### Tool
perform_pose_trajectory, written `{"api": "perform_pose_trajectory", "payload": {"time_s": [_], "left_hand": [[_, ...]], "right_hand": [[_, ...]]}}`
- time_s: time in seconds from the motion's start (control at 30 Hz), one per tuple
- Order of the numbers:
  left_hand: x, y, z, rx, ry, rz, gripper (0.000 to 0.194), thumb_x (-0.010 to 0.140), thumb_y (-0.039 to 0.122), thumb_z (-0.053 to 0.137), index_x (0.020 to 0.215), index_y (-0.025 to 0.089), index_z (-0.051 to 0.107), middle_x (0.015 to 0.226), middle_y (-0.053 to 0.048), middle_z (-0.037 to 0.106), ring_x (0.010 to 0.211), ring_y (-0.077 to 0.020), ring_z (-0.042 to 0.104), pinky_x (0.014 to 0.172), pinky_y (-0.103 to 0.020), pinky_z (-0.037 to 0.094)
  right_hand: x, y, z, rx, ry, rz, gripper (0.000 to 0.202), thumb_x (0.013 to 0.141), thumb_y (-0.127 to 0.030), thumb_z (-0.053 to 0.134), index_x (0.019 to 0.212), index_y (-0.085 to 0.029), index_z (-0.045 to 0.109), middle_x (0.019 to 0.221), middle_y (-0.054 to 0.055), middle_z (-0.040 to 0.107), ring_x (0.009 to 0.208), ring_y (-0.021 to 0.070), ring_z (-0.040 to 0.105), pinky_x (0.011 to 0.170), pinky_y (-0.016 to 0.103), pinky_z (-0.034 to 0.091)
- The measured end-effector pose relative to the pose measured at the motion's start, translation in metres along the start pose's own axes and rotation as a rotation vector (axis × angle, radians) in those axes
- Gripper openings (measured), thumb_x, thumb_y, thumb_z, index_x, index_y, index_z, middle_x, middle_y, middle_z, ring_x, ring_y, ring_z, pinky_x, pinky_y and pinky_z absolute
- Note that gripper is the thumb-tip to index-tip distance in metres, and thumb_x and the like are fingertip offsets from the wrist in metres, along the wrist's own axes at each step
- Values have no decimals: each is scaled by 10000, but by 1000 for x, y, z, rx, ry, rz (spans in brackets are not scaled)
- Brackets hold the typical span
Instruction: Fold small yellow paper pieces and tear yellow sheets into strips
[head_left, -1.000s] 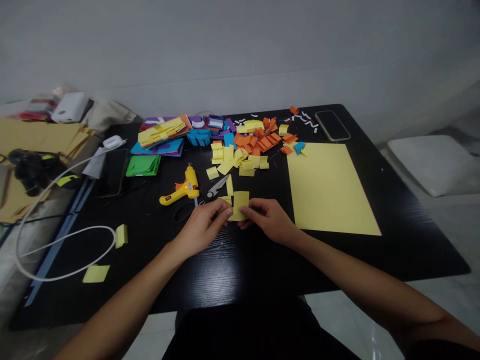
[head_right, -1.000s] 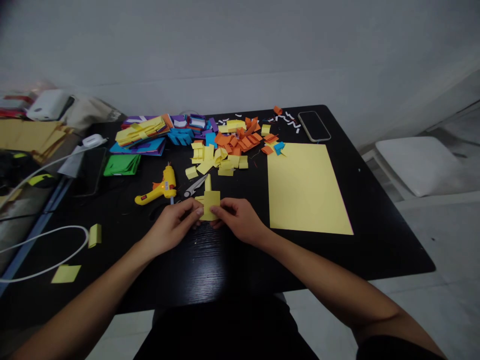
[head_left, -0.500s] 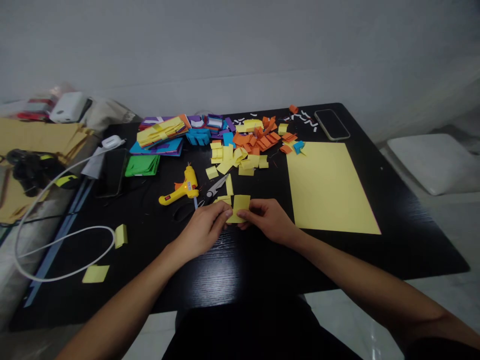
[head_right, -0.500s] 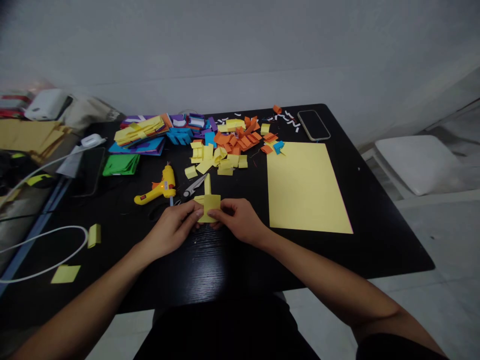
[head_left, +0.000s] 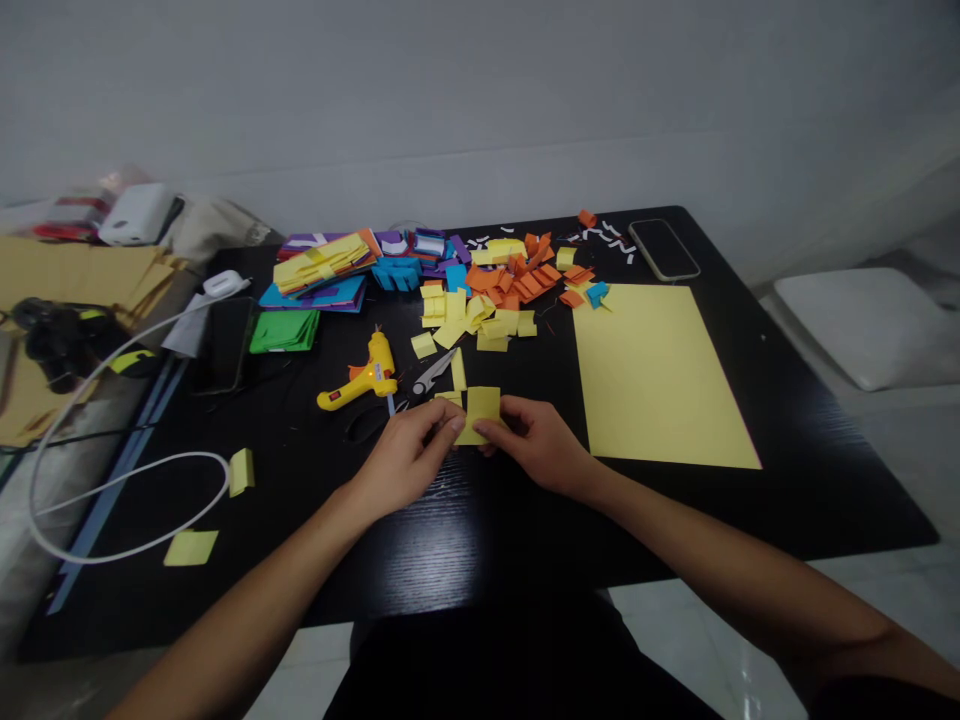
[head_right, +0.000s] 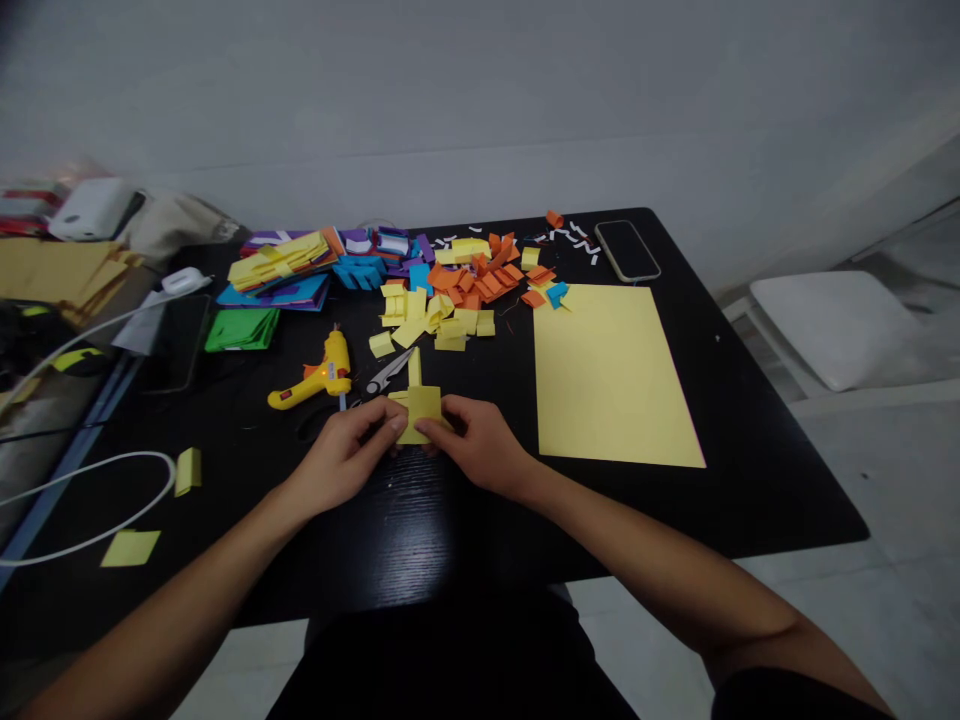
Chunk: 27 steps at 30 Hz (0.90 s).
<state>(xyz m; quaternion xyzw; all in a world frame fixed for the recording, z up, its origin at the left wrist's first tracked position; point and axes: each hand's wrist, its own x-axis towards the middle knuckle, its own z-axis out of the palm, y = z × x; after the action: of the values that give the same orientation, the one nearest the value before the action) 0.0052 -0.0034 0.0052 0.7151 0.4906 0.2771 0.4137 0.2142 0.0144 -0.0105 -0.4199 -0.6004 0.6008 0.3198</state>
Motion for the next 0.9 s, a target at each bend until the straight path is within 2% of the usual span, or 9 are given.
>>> {"api": "perform_pose_trajectory", "payload": {"time_s": [0.13, 0.23, 0.4, 0.53, 0.9], "left_hand": [[1, 1, 0, 23, 38, 14, 229, 1029, 350, 529, 918, 185, 643, 716, 22, 561, 642, -124, 517, 576, -235, 391], [2, 1, 0, 22, 52, 19, 230, 1024, 357, 543, 912, 183, 644, 713, 23, 560, 643, -122, 515, 574, -232, 387], [2, -1, -2, 12, 13, -6, 248, 1026, 395, 545, 947, 184, 649, 728, 16, 589, 669, -135, 566, 594, -239, 424], [1, -2, -3, 11, -15, -1, 267, 1036, 382, 524, 903, 180, 636, 751, 3, 618, 691, -142, 611, 616, -243, 450], [1, 0, -3, 51, -26, 22, 269, 1059, 332, 465, 895, 188, 622, 730, 9, 622, 663, -137, 614, 657, -252, 465]], "right_hand": [[-2, 2, 2, -113, 19, -32, 378, 928, -557, 663, 859, -186, 676, 751, 26, 712, 710, 188, 674, 668, 306, 524], [-2, 2, 3, -146, 38, -54, 395, 928, -566, 663, 811, -189, 659, 720, 19, 698, 690, 179, 665, 652, 291, 503], [-2, 1, 3, -56, 73, -35, 415, 903, -594, 682, 794, -194, 657, 713, 12, 697, 699, 188, 697, 663, 297, 535], [0, 2, 2, 27, 46, -24, 413, 882, -595, 704, 868, -182, 702, 753, 24, 725, 706, 186, 709, 705, 317, 570], [1, 2, 0, 19, 14, -8, 338, 898, -530, 698, 899, -192, 708, 773, 23, 736, 727, 193, 714, 730, 331, 580]]}}
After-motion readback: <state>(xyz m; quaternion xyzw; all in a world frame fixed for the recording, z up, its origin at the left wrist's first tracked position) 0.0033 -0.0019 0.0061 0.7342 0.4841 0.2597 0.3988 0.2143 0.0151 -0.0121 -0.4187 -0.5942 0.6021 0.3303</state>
